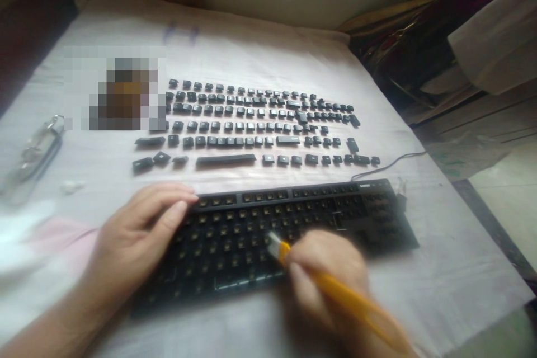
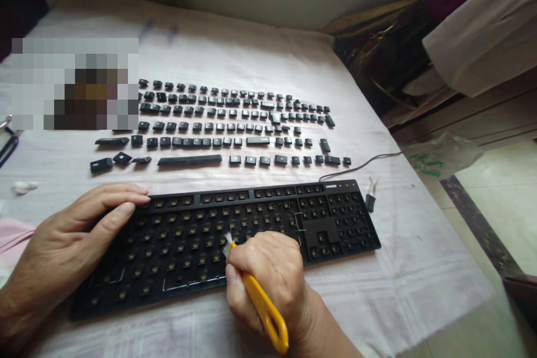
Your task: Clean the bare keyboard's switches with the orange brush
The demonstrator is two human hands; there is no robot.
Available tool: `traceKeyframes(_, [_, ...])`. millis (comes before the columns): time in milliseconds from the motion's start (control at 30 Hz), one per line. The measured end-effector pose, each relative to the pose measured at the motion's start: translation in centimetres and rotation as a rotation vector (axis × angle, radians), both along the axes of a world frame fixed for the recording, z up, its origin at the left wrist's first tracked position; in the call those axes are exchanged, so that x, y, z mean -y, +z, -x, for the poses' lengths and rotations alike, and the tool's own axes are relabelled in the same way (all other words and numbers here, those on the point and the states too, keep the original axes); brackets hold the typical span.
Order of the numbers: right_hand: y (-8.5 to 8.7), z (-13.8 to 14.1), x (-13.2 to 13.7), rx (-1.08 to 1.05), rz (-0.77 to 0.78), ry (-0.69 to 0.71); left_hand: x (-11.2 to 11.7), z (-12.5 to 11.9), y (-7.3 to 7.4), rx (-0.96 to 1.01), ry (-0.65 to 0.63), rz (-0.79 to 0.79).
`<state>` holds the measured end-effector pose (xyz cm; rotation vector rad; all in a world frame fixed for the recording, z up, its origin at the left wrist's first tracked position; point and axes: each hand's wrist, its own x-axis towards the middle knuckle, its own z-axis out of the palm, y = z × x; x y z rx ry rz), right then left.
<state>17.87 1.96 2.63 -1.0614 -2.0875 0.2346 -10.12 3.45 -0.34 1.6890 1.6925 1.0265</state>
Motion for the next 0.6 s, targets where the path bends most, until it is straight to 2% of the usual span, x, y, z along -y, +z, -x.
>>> traceKeyframes(167, [0.5, -0.4, -0.1, 0.007, 0.007, -0.017, 0.0, -0.2, 0.2, 0.008, -0.004, -0.021])
traceKeyframes(433, [-0.3, 0.8, 0.1, -0.022, -0.067, 0.026, -0.2, -0.2, 0.3, 0.004, -0.026, -0.031])
traceKeyframes(600, [0.0, 0.7, 0.4, -0.025, -0.069, 0.018, -0.2, -0.1, 0.3, -0.006, -0.042, -0.046])
